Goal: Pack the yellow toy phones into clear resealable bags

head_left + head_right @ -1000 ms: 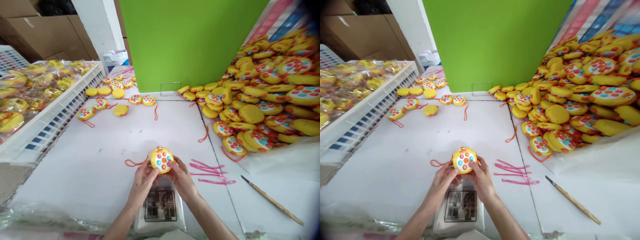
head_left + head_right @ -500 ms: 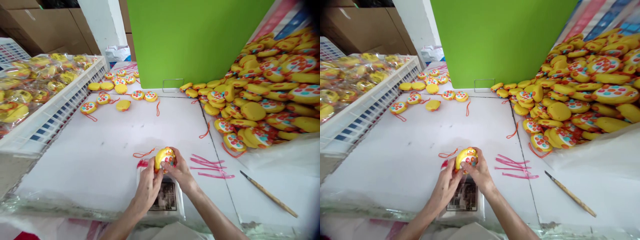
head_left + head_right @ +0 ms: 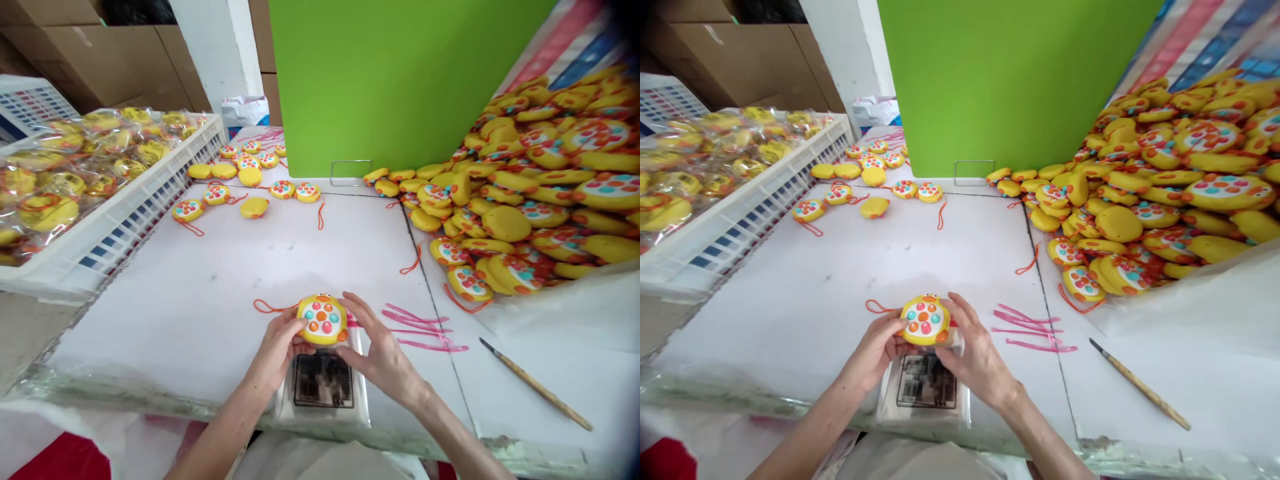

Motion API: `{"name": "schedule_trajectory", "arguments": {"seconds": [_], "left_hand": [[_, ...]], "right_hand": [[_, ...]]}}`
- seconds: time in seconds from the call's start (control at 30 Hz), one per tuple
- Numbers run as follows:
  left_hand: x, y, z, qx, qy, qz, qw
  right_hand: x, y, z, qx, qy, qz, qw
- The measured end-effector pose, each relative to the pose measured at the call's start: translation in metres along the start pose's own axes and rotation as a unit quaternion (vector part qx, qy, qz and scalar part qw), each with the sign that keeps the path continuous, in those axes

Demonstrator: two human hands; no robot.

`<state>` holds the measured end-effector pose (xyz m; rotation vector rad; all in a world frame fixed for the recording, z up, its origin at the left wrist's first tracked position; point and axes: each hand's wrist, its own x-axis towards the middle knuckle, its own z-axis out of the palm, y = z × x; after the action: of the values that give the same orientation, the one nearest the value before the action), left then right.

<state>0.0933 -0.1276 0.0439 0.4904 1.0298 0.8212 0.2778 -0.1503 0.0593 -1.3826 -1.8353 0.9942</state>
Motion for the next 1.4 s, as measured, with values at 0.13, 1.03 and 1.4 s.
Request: {"name": "schedule_trajectory", "arguments": {"seconds": [0.13, 1.03, 1.4], "left_hand": [[-0.002, -0.01, 0.005, -0.047, 0.014, -0.005, 0.999], [0.005, -0.067, -0.008, 0.668, 0.03, 0.402, 0.625], [0.007, -0.073, -0.016, 0.618, 0.043, 0.401, 0.675]], "right_hand": [[-0.009, -0.006, 0.014, -0.09, 0.015, -0.091, 0.992], [-0.013, 0.021, -0.001, 0.307, 0.104, 0.223, 0.919], [-0.054, 0.023, -0.017, 0.324, 0.013, 0.28, 0.904]]}}
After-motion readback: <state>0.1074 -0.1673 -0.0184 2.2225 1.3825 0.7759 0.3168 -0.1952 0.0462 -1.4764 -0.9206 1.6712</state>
